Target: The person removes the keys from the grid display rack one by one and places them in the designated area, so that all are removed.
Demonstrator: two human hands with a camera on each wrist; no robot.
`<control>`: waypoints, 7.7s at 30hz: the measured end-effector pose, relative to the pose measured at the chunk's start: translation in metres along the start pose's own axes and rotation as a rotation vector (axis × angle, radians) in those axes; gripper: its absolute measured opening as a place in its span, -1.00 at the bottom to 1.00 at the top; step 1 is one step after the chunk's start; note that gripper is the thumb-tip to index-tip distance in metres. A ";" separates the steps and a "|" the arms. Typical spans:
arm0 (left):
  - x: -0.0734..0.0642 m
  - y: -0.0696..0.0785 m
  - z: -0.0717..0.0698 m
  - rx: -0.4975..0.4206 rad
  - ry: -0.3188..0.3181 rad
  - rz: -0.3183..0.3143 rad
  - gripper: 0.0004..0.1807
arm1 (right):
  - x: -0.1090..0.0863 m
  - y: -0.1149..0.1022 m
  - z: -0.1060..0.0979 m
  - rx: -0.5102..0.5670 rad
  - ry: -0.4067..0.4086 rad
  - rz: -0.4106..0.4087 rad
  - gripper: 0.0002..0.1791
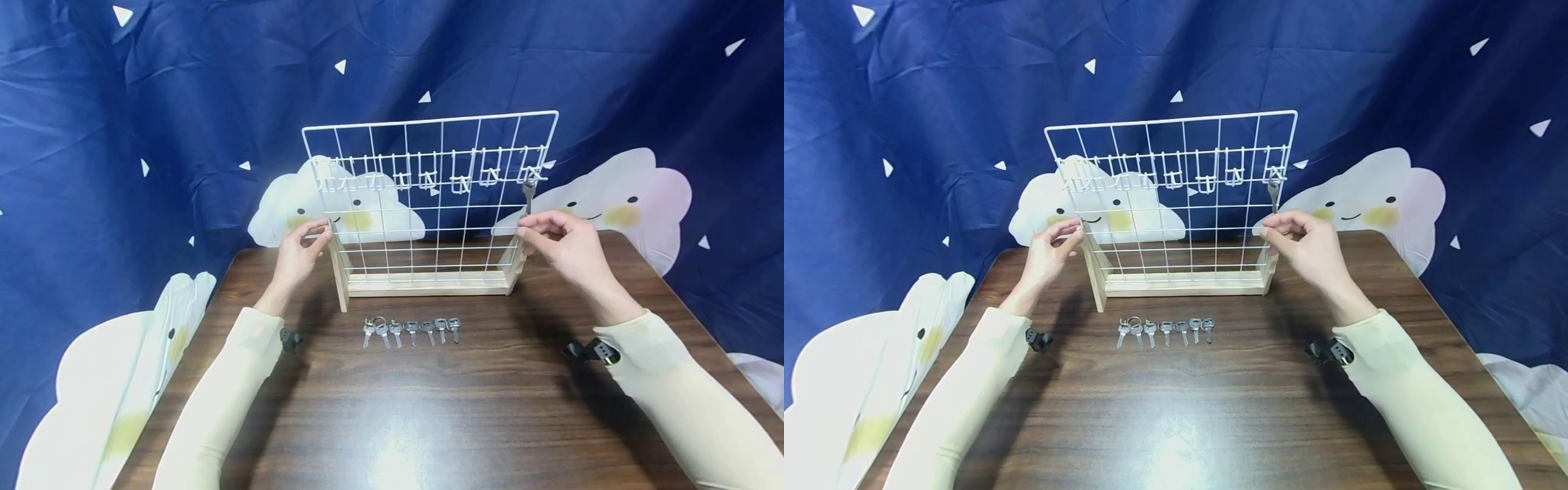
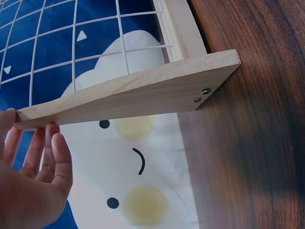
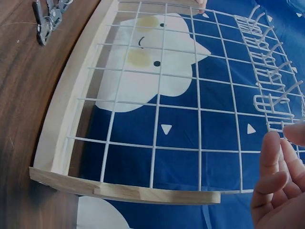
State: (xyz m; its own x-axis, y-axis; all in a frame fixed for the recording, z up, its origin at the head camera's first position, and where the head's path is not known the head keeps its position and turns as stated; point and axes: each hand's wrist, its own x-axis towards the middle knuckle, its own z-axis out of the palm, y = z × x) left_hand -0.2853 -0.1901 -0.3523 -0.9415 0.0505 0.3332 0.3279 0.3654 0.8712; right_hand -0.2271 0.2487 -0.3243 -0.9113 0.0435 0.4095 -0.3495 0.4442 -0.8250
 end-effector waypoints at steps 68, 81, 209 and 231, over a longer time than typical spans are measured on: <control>0.011 -0.023 0.002 -0.006 0.007 -0.017 -0.56 | 0.024 -0.021 -0.011 0.312 0.293 -0.131 -0.91; 0.014 -0.037 0.003 0.014 0.034 0.016 -0.56 | 0.009 -0.013 -0.002 0.331 0.214 -0.144 -0.88; 0.015 -0.036 0.002 0.009 0.022 0.013 -0.53 | -0.057 0.093 0.088 -0.425 -0.509 0.152 -0.81; 0.009 -0.030 0.001 0.104 0.072 0.075 -0.61 | -0.052 0.094 0.076 -0.398 -0.506 0.146 -0.88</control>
State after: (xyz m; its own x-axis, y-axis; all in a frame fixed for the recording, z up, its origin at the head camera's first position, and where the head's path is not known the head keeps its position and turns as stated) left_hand -0.3033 -0.1996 -0.3759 -0.9054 0.0158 0.4243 0.3838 0.4579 0.8019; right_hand -0.2286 0.2202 -0.4528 -0.9670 -0.2546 -0.0100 -0.1955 0.7666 -0.6117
